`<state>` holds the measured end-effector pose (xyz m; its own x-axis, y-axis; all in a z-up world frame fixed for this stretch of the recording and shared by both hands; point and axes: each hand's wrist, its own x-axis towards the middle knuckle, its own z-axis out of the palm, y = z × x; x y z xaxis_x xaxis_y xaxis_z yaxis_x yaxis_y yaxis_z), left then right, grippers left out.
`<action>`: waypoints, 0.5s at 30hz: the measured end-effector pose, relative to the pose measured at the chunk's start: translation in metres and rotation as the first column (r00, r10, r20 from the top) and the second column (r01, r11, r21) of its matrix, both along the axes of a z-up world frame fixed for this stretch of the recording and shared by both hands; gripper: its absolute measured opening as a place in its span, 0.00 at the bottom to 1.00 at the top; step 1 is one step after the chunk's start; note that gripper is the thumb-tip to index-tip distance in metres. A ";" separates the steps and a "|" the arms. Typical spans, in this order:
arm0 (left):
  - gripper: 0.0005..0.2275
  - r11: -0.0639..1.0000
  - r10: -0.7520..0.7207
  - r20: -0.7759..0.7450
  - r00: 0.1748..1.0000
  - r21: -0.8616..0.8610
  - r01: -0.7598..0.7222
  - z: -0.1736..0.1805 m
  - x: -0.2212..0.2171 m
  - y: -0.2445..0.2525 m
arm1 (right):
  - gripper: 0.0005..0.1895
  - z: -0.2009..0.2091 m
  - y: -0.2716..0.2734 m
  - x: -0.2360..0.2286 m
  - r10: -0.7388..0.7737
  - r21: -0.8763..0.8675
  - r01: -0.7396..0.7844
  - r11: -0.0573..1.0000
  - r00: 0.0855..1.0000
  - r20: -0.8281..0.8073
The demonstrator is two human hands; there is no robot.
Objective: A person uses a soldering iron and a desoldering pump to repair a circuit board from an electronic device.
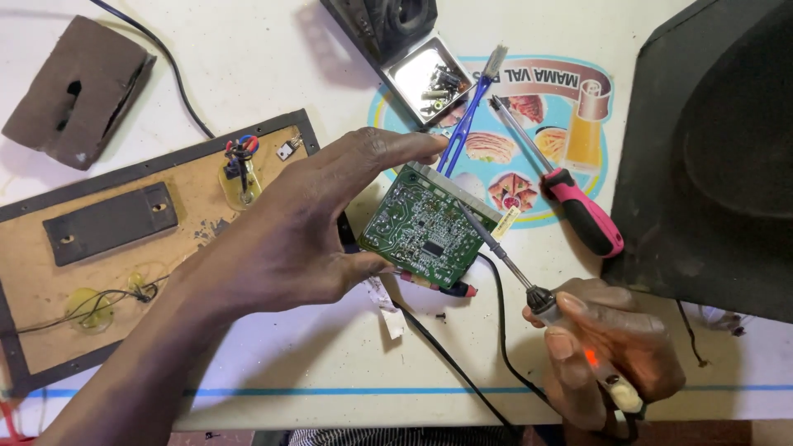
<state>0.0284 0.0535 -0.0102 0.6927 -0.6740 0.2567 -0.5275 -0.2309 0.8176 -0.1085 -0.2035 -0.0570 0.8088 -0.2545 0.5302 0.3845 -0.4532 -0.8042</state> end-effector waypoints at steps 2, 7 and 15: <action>0.41 1.000 -0.007 0.005 1.000 -0.002 0.007 -0.001 0.000 0.001 | 0.09 0.003 -0.002 0.000 0.021 -0.024 -0.022 0.999 1.000 -0.013; 0.42 1.000 0.007 0.012 1.000 0.013 -0.007 0.000 -0.001 0.000 | 0.08 0.004 0.003 0.001 0.003 -0.055 -0.004 0.998 1.000 -0.022; 0.44 0.999 0.014 0.068 0.998 0.046 -0.018 -0.004 -0.002 0.001 | 0.11 -0.013 -0.012 0.013 0.169 -0.125 -0.151 0.981 0.973 0.155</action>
